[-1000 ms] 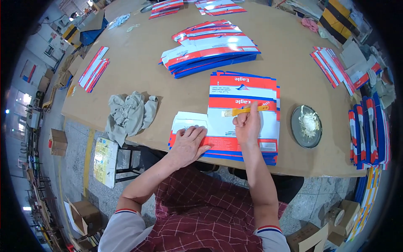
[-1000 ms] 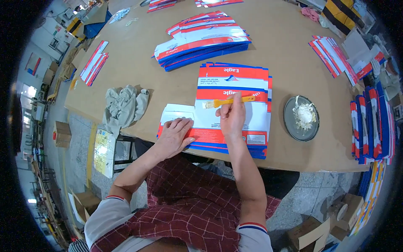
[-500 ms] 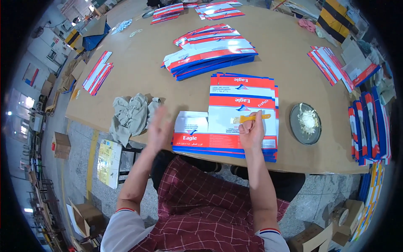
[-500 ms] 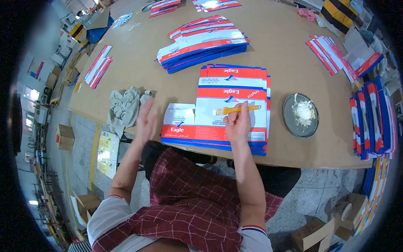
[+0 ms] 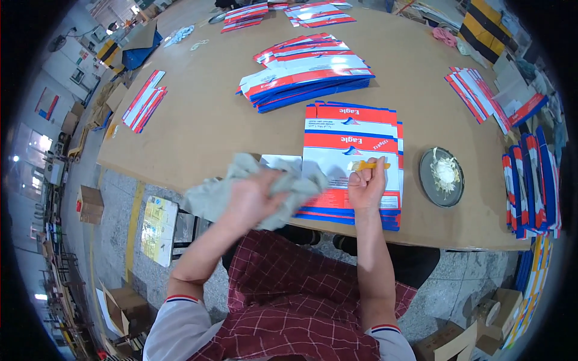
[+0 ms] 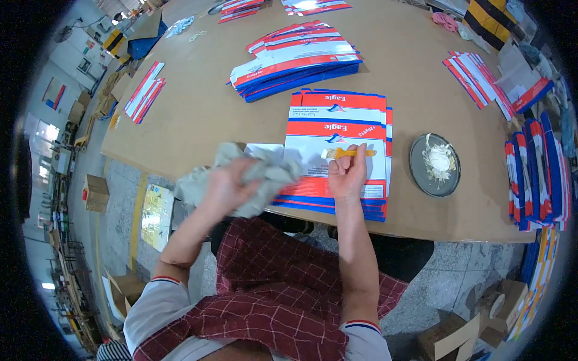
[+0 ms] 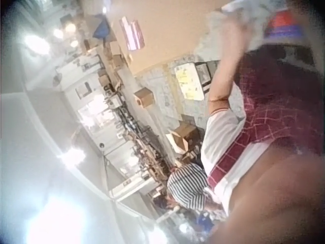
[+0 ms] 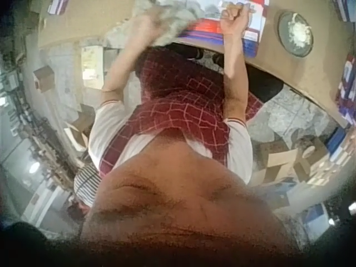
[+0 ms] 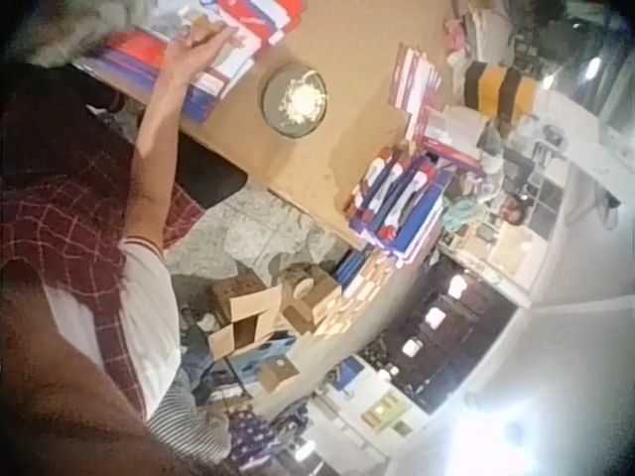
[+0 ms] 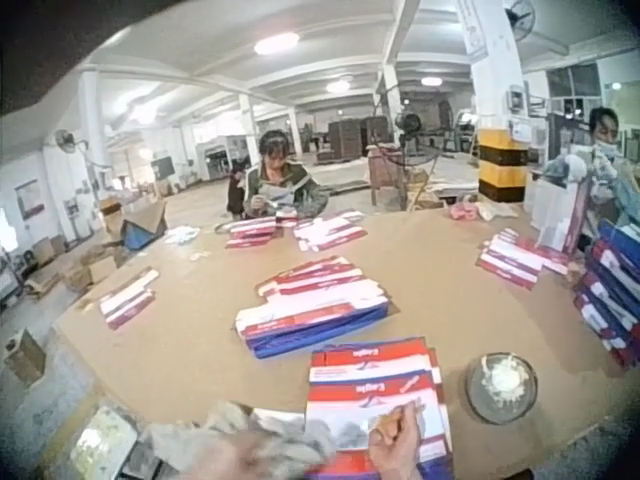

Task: The recorder is applying glue with a brush to the flaps of cardboard boxes and stacking them.

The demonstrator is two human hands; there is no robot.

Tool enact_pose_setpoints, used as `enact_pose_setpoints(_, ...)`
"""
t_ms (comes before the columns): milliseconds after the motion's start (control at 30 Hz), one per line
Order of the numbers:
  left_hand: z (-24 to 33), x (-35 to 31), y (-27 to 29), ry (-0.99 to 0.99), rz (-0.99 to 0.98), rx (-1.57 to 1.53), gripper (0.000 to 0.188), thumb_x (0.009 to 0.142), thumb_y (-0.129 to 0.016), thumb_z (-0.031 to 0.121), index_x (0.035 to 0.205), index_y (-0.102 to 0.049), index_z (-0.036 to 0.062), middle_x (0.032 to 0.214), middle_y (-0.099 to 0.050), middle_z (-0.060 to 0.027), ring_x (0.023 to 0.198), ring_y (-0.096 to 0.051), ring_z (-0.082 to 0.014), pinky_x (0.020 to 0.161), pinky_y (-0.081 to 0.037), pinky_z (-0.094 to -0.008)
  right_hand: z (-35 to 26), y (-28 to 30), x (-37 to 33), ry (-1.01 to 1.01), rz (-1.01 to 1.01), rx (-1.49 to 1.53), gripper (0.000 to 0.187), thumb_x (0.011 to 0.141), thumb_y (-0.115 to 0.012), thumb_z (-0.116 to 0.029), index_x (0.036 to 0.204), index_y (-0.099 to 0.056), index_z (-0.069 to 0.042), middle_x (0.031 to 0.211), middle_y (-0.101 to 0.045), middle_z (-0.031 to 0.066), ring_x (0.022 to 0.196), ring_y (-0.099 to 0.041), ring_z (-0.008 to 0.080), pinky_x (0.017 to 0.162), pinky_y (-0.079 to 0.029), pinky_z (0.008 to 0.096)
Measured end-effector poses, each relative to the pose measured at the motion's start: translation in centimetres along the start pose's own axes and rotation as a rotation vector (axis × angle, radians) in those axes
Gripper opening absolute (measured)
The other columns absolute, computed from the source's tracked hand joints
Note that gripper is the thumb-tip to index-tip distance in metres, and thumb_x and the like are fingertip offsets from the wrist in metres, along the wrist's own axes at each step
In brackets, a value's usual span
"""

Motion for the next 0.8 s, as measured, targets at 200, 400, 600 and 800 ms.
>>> enact_pose_setpoints(200, -2.4, 1.7, -6.7, 0.254, -0.168, 0.217, 0.035, 0.069, -0.066, 0.029, 0.090, -0.051, 0.0054, 0.081, -0.061, -0.0119, 0.071, -0.062, -0.0298, 0.056, -0.050, -0.0412, 0.4, 0.0, 0.0, 0.023, 0.125, -0.008, 0.031, 0.092, -0.043, -0.040, 0.078, -0.049, -0.013, 0.049, -0.033, -0.0041, 0.041, -0.030, 0.0054, 0.044, -0.032, 0.0201)
enact_pose_setpoints(400, -7.4, 7.5, -7.4, 0.201, -0.229, 0.541, 0.031, 0.071, -0.062, 0.022, 0.096, -0.053, 0.0059, 0.080, -0.062, -0.0111, 0.073, -0.063, -0.0283, 0.060, -0.051, -0.0392, 0.4, 0.6, 0.7, 0.043, 0.068, -0.014, 0.030, 0.091, -0.044, -0.039, 0.077, -0.050, -0.013, 0.049, -0.035, -0.0039, 0.042, -0.032, 0.0066, 0.044, -0.032, 0.0211)
enact_pose_setpoints(600, -22.6, 8.3, 1.7, 0.466, -0.172, 0.773, 0.043, 0.074, -0.061, 0.029, 0.111, -0.051, 0.0104, 0.109, -0.054, -0.0134, 0.093, -0.059, -0.0285, 0.072, -0.049, -0.0427, 0.5, -0.4, 0.2, 0.038, 0.117, 0.033, 0.027, 0.092, -0.045, -0.035, 0.077, -0.050, -0.013, 0.051, -0.036, -0.0049, 0.040, -0.031, 0.0045, 0.040, -0.032, 0.0186)
enact_pose_setpoints(800, -16.4, 16.5, 0.0, 0.075, 0.108, 0.314, 0.063, 0.078, -0.056, 0.048, 0.126, -0.041, 0.0086, 0.129, -0.038, -0.0142, 0.120, -0.037, -0.0292, 0.095, -0.028, -0.0540, -0.3, 0.4, -0.3, 0.042, 0.032, 0.039, 0.029, 0.093, -0.041, -0.038, 0.076, -0.051, -0.016, 0.048, -0.034, -0.0054, 0.040, -0.029, 0.0052, 0.042, -0.030, 0.0204)
Point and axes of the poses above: each hand's wrist, its own x-axis towards the middle knuckle, its own y-axis out of the back of the hand, z = x × y, the point moved 9 cm from there along x, towards the middle knuckle
